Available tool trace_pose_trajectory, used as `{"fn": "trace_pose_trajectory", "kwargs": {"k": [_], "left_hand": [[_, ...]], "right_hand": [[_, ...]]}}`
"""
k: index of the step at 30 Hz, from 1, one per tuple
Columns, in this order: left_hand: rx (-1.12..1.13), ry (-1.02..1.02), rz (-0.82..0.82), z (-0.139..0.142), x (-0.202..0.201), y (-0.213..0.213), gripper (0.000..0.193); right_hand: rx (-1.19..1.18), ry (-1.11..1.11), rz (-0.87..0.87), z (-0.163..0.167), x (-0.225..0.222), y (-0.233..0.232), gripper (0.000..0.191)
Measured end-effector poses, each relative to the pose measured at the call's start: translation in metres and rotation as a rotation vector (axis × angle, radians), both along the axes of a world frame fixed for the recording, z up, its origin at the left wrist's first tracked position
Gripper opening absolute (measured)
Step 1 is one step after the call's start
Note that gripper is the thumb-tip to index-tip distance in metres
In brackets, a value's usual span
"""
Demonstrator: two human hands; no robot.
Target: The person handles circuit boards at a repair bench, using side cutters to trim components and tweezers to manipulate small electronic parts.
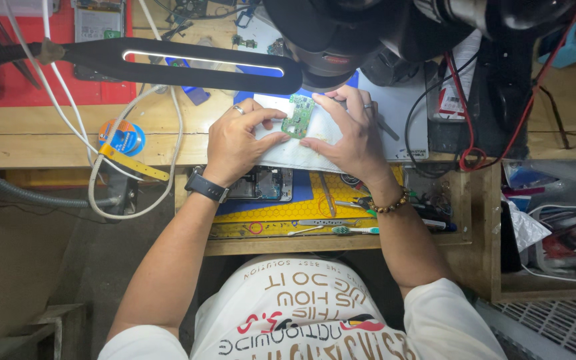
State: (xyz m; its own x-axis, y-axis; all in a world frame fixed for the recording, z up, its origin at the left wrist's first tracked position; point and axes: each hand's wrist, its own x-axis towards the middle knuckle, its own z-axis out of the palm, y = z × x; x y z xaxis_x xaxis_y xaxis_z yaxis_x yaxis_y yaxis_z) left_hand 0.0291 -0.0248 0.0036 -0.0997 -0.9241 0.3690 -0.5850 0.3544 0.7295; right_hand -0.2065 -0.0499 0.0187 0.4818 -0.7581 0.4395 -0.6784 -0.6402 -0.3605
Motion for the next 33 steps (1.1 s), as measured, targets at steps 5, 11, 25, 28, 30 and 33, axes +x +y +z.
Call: {"fn": "trace_pose_trajectory", "kwargs": {"k": [5, 11, 25, 28, 30, 33], "left_hand": [[0.000, -0.006, 0.000, -0.0002, -0.0004, -0.0001, 0.031], [0.005, -0.008, 0.003, 0.0005, -0.0006, 0.0002, 0.031], [-0.005, -0.022, 0.006, -0.0009, -0.0005, 0.0000, 0.028], [-0.003, -0.021, 0.008, -0.0011, -0.0006, 0.0004, 0.028], [-0.019, -0.018, 0.007, -0.0012, -0.0004, 0.0005, 0.028], [-0.004, -0.023, 0.010, -0.0012, -0.0005, 0.0008, 0.028]], "right_hand": [[-0.003, 0.017, -0.006, -0.0004, -0.0003, -0.0005, 0.073], [0.003, 0.026, -0.006, -0.0010, -0.0003, -0.0014, 0.072], [0.041, 0.061, -0.012, -0.0016, 0.0007, -0.0019, 0.070], [0.045, 0.062, -0.008, -0.0010, 0.0008, -0.0014, 0.069], [0.047, 0.062, -0.008, -0.0006, 0.0012, -0.0011, 0.068], [0.050, 0.065, -0.007, -0.0001, 0.0018, -0.0008, 0.067]]}}
